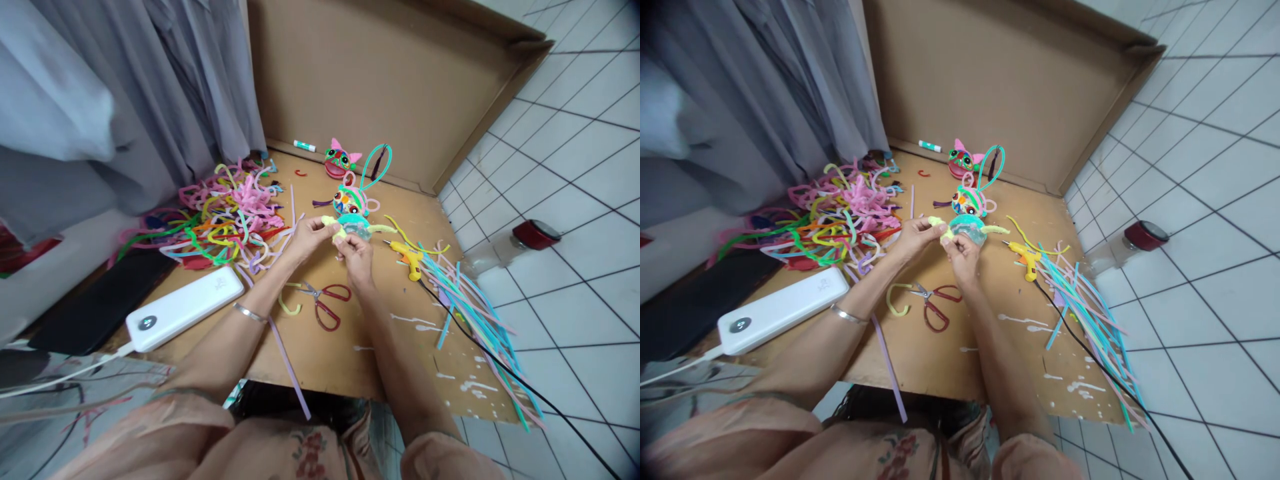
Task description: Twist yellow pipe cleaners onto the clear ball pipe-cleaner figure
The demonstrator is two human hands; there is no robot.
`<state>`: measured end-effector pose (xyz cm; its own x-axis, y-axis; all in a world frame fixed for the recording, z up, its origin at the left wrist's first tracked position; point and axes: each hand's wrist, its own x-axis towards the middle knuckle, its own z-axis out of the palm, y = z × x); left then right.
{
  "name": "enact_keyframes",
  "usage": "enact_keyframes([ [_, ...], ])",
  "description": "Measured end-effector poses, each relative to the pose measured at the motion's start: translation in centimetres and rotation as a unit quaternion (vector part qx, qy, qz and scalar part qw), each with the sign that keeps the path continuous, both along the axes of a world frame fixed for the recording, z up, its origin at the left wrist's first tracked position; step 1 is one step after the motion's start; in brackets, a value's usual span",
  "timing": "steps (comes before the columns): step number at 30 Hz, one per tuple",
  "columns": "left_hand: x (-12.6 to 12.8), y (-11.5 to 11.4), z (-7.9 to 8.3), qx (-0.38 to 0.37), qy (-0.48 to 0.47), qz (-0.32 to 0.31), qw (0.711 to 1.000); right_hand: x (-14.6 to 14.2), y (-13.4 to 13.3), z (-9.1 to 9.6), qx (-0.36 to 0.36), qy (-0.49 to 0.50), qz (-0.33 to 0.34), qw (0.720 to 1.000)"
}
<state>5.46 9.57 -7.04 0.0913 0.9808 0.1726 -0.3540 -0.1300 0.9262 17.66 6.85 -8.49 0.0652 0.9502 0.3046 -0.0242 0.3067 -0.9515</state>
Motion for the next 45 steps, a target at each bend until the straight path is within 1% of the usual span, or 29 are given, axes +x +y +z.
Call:
enact_keyframes([
  [4, 0.0, 0.1, -0.1, -0.002, 0.003, -0.012, 1.000, 0.0, 0.0, 0.0, 0.005, -0.008, -0.007, 1.000],
  [11, -0.1, 0.0, 0.1, 0.001, 0.008, -0.025, 1.000, 0.1, 0.1, -0.2, 0.010, -0.019, -0.012, 1.000],
  [17, -0.1, 0.3, -0.6, -0.008, -0.004, -0.047, 0.999, 0.2, 0.2, 0.0, 0.011, -0.008, -0.010, 1.000],
  [20, 0.0, 0.3, -0.8, -0.006, 0.003, -0.037, 0.999, 0.2, 0.1, 0.1, 0.010, -0.018, -0.012, 1.000],
  [24, 0.2, 0.2, -0.7, -0.009, 0.012, -0.014, 1.000, 0.1, 0.1, -0.1, -0.002, -0.017, -0.005, 1.000],
  [31, 0.3, 0.2, -0.5, -0.024, 0.018, -0.009, 1.000, 0.1, 0.3, -0.4, 0.007, -0.019, -0.011, 1.000],
  [37, 0.4, 0.0, -0.2, -0.009, 0.000, -0.023, 1.000, 0.1, 0.1, 0.0, -0.003, -0.004, -0.005, 1.000],
  [40, 0.5, -0.4, 0.2, -0.011, -0.010, -0.017, 1.000, 0.0, 0.0, 0.1, -0.008, -0.013, -0.006, 1.000],
  [45, 0.6, -0.5, 0.3, -0.008, 0.009, -0.006, 1.000, 0.0, 0.0, -0.1, 0.001, -0.030, -0.008, 0.999],
])
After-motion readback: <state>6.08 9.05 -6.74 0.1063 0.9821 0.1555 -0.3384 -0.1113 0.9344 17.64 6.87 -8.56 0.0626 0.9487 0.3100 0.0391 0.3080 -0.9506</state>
